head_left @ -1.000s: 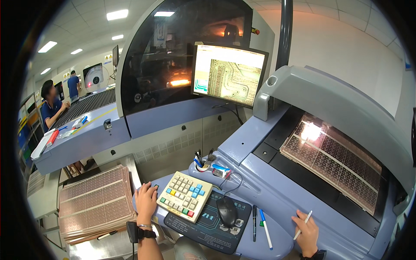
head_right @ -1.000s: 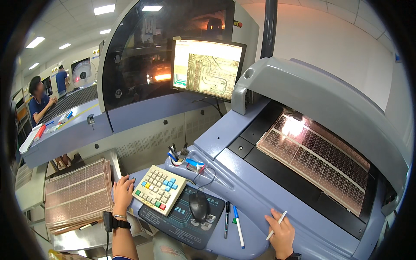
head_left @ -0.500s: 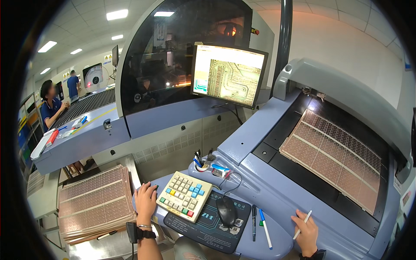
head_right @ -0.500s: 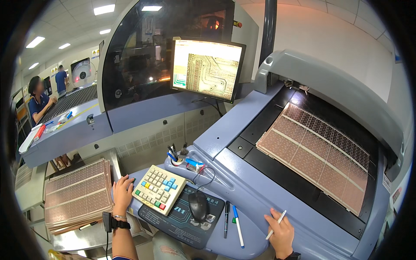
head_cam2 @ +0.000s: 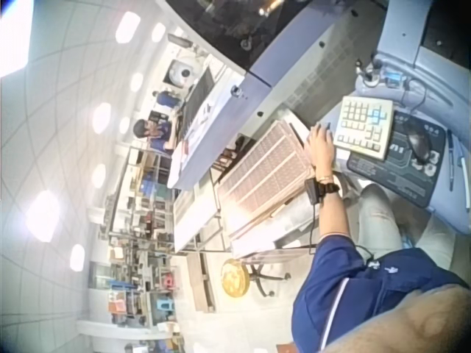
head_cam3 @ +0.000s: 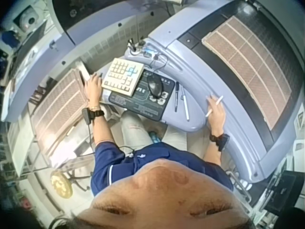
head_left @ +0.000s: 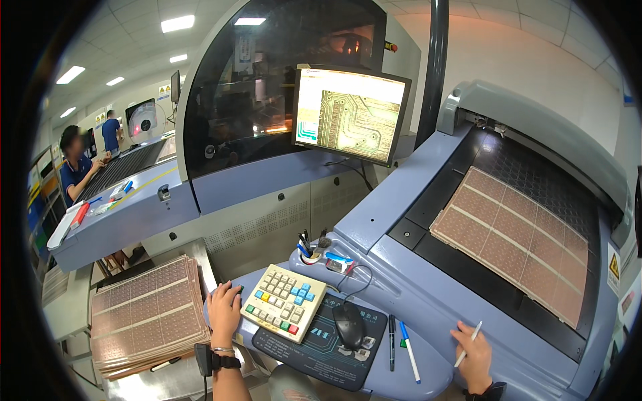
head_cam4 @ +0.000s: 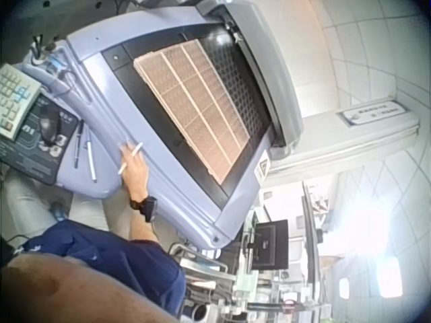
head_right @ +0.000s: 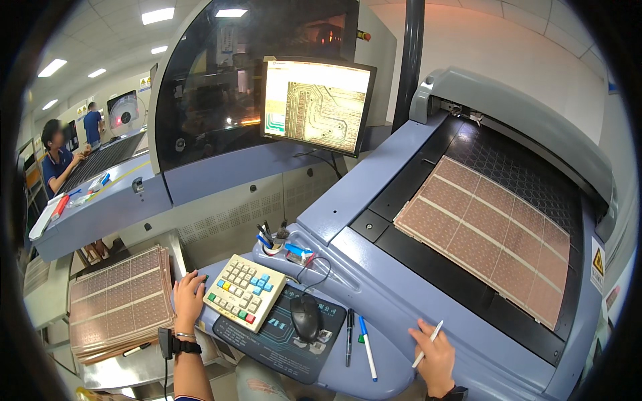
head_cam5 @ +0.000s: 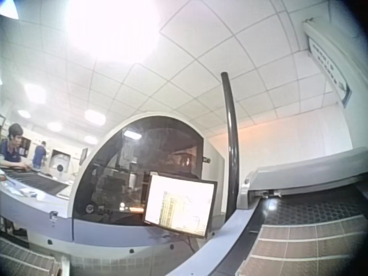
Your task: The worker is using an Automated Optical Inspection (AOI) machine to check and mark large PCB panels for defects.
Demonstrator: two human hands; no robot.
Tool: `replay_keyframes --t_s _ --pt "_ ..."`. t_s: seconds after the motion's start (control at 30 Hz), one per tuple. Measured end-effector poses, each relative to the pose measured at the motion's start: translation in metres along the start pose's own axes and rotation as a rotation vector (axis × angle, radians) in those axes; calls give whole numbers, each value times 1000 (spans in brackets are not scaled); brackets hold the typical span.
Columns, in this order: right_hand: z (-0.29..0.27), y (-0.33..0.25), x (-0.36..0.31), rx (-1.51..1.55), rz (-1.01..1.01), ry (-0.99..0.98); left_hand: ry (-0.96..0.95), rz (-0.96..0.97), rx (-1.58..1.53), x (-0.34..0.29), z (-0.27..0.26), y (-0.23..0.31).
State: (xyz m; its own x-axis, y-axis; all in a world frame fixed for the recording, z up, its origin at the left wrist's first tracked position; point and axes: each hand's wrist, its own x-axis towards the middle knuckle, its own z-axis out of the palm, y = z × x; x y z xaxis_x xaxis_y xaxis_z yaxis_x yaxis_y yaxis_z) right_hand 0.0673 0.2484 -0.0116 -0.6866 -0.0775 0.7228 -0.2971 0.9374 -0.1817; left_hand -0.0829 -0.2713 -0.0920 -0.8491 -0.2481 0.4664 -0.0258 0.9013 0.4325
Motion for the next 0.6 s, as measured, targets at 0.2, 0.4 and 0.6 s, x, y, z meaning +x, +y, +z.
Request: replay_keyframes --t_s 0.2,0.4,0.6 --pt "-33 28 26 -87 74 90 31 23 -198 -2 -6 -21" --pt "-87 140 50 -291 196 84 198 8 -490 -18 -55 -97" --pt "-90 197 60 -281 221 -97 158 -270 -34 -103 -97 -196"
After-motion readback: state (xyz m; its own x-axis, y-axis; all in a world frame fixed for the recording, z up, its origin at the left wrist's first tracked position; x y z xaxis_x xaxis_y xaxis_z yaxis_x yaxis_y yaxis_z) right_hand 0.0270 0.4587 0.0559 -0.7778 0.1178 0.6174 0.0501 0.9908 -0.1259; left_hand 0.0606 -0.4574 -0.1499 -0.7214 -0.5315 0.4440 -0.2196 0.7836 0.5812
